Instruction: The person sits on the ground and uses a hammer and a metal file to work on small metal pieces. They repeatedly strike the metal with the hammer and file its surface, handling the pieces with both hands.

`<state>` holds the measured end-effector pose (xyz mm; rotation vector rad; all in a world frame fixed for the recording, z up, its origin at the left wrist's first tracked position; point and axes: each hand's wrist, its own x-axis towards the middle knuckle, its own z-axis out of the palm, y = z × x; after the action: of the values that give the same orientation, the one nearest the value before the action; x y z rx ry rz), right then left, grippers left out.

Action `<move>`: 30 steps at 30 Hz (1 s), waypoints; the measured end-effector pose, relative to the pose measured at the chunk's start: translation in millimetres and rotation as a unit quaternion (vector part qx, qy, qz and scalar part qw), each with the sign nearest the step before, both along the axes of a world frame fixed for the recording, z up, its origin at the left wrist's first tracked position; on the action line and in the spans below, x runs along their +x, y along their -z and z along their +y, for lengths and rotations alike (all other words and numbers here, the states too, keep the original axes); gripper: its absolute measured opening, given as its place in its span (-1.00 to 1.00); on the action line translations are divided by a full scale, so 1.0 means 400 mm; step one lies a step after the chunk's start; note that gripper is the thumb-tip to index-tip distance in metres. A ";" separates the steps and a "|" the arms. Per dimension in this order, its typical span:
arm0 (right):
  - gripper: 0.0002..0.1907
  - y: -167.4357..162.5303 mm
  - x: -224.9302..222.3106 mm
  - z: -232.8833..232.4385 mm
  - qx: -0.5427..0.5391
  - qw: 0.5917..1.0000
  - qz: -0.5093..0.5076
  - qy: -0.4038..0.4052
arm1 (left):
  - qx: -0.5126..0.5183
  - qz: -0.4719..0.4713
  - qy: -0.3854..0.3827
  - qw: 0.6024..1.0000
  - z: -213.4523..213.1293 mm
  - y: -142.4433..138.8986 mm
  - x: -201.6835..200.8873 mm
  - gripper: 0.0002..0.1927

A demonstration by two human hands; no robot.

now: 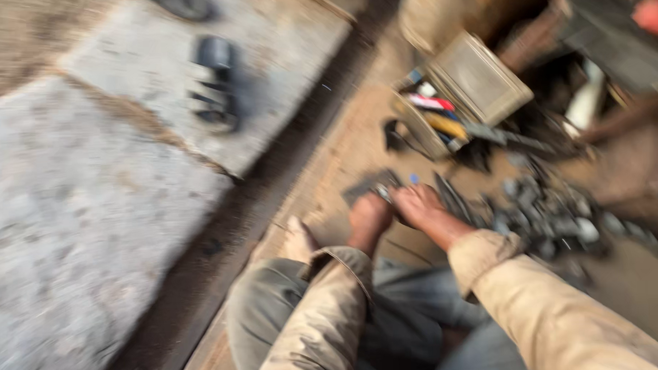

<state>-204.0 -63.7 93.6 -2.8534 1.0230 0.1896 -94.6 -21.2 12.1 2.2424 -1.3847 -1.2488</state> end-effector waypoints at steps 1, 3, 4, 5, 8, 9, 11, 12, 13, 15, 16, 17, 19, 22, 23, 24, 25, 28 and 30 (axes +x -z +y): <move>-0.73 0.003 -0.009 0.016 0.086 0.989 0.085 0.089 | 0.026 0.027 -0.074 0.997 0.008 0.009 -0.010 -0.46; -0.79 0.023 -0.036 0.053 0.082 0.983 0.076 0.149 | -0.020 0.003 -0.068 0.998 0.021 0.022 -0.025 -0.58; -0.77 0.026 -0.048 0.067 0.081 0.979 0.068 0.174 | -0.042 -0.012 -0.068 0.997 0.023 0.026 -0.031 -0.63; -0.76 0.029 -0.062 0.076 0.101 0.971 0.034 0.215 | -0.028 -0.010 -0.090 0.996 0.022 0.030 -0.033 -0.64; -0.76 0.027 -0.126 0.081 0.220 0.914 -0.052 0.338 | 0.012 -0.009 -0.140 0.990 0.006 0.036 -0.041 -0.65; -0.76 0.025 -0.159 0.066 0.297 0.875 -0.068 0.375 | 0.021 -0.008 -0.148 0.989 -0.001 0.037 -0.046 -0.65; -0.77 0.023 -0.227 0.039 0.404 0.802 -0.178 0.402 | -0.041 0.020 -0.162 0.986 -0.011 0.036 -0.061 -0.63; -0.79 0.023 -0.263 0.023 0.433 0.766 -0.270 0.392 | -0.110 0.045 -0.168 0.979 -0.014 0.034 -0.071 -0.60; -0.80 0.026 -0.290 0.012 0.457 0.721 -0.359 0.376 | -0.177 0.070 -0.175 0.966 -0.016 0.030 -0.083 -0.57; -0.84 0.033 -0.333 -0.012 0.432 0.689 -0.409 0.415 | -0.232 0.114 -0.196 0.946 -0.019 0.022 -0.107 -0.56; -0.86 0.038 -0.349 -0.022 0.417 0.669 -0.432 0.437 | -0.257 0.138 -0.204 0.935 -0.021 0.016 -0.119 -0.56; -0.86 0.044 -0.358 -0.028 0.413 0.660 -0.447 0.441 | -0.196 0.080 -0.187 0.959 -0.024 0.012 -0.130 -0.57; -0.83 0.057 -0.368 -0.034 0.405 0.642 -0.472 0.449 | -0.070 -0.039 -0.151 0.985 -0.030 0.004 -0.148 -0.59; -0.82 0.074 -0.374 -0.033 0.352 0.764 -0.317 0.438 | 0.083 0.016 -0.153 0.985 -0.035 0.001 -0.165 -0.52; -0.79 0.080 -0.375 -0.033 0.273 0.820 -0.280 0.417 | 0.049 0.051 -0.172 0.983 -0.037 0.003 -0.166 -0.54; -0.76 0.088 -0.376 -0.032 0.192 0.867 -0.237 0.393 | 0.018 0.088 -0.189 0.978 -0.038 0.007 -0.167 -0.57; -0.71 0.096 -0.375 -0.027 0.112 0.906 -0.187 0.363 | -0.010 0.126 -0.208 0.970 -0.037 0.012 -0.169 -0.59; -0.80 0.119 -0.360 -0.018 0.172 0.925 -0.074 0.330 | 0.008 0.226 -0.260 0.939 -0.043 0.036 -0.168 -0.62; -0.79 0.129 -0.339 -0.006 0.149 0.906 -0.197 0.345 | -0.011 0.312 -0.258 0.914 -0.047 0.054 -0.172 -0.66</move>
<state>-339.6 -66.2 42.1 -1.9849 1.6366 -0.2586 -163.4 -39.9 -9.7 1.7621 -0.5238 -1.5239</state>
